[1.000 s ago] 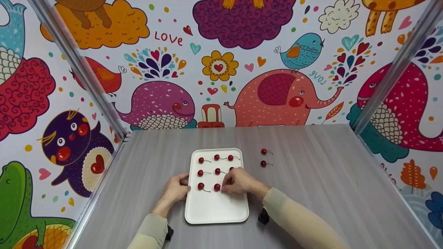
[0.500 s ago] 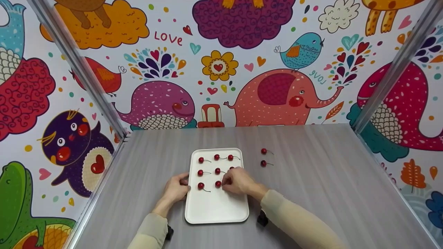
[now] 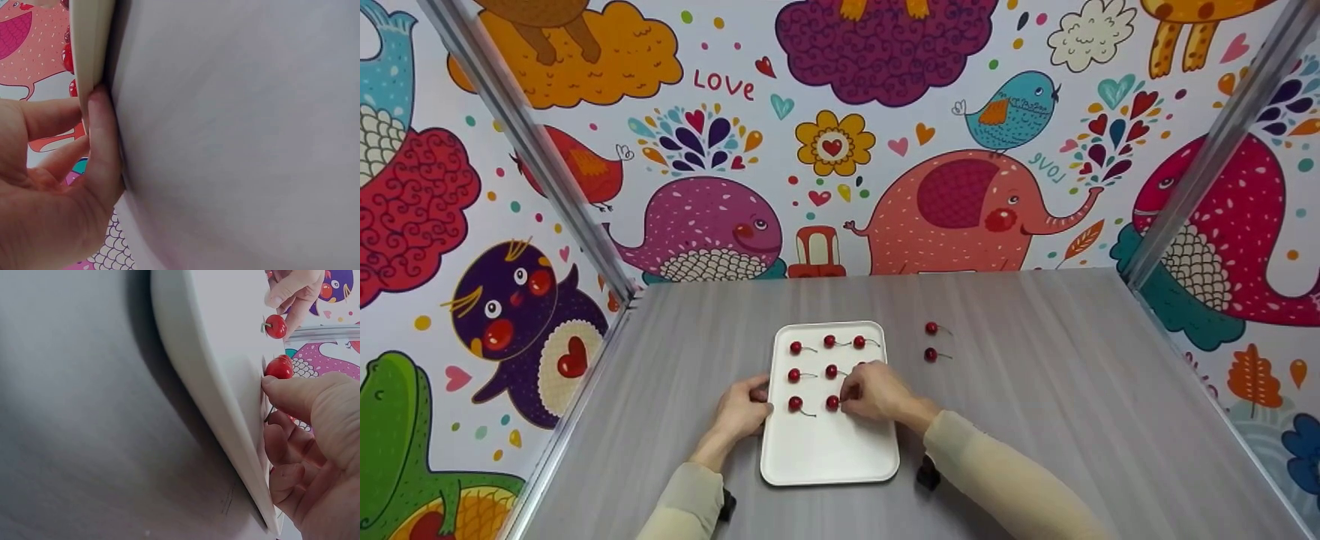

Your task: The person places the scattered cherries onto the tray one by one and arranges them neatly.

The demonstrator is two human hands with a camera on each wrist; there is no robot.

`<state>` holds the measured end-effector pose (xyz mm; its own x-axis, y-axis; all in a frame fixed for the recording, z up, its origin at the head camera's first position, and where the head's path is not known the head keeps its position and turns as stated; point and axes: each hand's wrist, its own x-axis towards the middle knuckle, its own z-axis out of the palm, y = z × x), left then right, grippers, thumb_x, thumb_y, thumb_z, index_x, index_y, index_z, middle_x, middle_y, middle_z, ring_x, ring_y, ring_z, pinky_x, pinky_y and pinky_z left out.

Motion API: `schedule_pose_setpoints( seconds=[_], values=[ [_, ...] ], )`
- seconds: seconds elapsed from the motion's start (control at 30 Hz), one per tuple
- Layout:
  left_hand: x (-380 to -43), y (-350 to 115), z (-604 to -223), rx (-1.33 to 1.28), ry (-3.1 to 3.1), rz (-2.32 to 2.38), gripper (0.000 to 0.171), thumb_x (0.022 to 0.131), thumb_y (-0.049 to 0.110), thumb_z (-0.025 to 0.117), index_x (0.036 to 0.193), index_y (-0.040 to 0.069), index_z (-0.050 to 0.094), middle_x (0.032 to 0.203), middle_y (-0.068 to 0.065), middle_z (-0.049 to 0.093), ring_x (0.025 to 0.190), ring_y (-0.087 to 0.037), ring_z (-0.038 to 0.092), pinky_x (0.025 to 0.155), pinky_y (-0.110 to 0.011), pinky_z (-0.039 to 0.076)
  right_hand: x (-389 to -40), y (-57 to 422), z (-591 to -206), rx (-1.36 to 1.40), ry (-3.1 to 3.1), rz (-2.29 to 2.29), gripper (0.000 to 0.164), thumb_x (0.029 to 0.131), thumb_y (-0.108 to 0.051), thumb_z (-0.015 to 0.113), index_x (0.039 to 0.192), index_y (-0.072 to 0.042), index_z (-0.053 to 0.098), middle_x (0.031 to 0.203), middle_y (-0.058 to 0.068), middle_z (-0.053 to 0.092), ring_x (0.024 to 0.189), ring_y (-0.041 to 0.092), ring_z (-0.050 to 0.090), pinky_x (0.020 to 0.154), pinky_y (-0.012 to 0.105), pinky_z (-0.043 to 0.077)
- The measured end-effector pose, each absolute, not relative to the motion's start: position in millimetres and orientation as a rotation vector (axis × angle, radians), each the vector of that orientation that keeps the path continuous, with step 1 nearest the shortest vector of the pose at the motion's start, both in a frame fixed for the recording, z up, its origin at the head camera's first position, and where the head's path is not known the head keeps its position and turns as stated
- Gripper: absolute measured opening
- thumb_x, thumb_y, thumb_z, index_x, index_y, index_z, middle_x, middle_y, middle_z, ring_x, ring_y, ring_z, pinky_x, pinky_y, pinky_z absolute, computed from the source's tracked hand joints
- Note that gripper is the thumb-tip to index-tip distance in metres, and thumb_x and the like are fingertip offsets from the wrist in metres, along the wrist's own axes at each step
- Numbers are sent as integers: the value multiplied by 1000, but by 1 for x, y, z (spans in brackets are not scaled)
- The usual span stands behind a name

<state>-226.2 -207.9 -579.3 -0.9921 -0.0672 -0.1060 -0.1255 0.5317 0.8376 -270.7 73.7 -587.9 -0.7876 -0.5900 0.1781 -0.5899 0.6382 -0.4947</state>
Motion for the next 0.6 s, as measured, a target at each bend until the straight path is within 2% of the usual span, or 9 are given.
schedule_pose_setpoints(
  seconds=[0.3, 0.47, 0.6],
  values=[
    [-226, -208, -581, -193, 2679, 1486, 63, 86, -7, 67, 148, -4, 68, 101, -13, 70, 88, -19, 65, 62, -28, 56, -269, 77, -584, -1013, 2832, -882, 7, 81, -15, 86, 88, -12, 87, 82, 3, 80, 73, 3, 60, 67, 20, 48],
    [-226, -208, -581, -211, 2661, 1493, 62, 88, -7, 67, 149, -3, 69, 102, -12, 69, 88, -19, 65, 61, -29, 59, -267, 89, -580, -1017, 2790, -1013, 8, 87, -16, 85, 92, -10, 87, 88, 5, 83, 76, 6, 66, 72, 21, 52],
    [-226, -208, -580, -202, 2659, 1504, 62, 87, -6, 67, 149, -3, 69, 101, -11, 68, 86, -18, 64, 60, -29, 59, -267, 106, -579, -982, 2773, -1131, 7, 90, -11, 84, 95, -7, 87, 90, 7, 84, 73, 3, 63, 70, 20, 52]
  ],
)
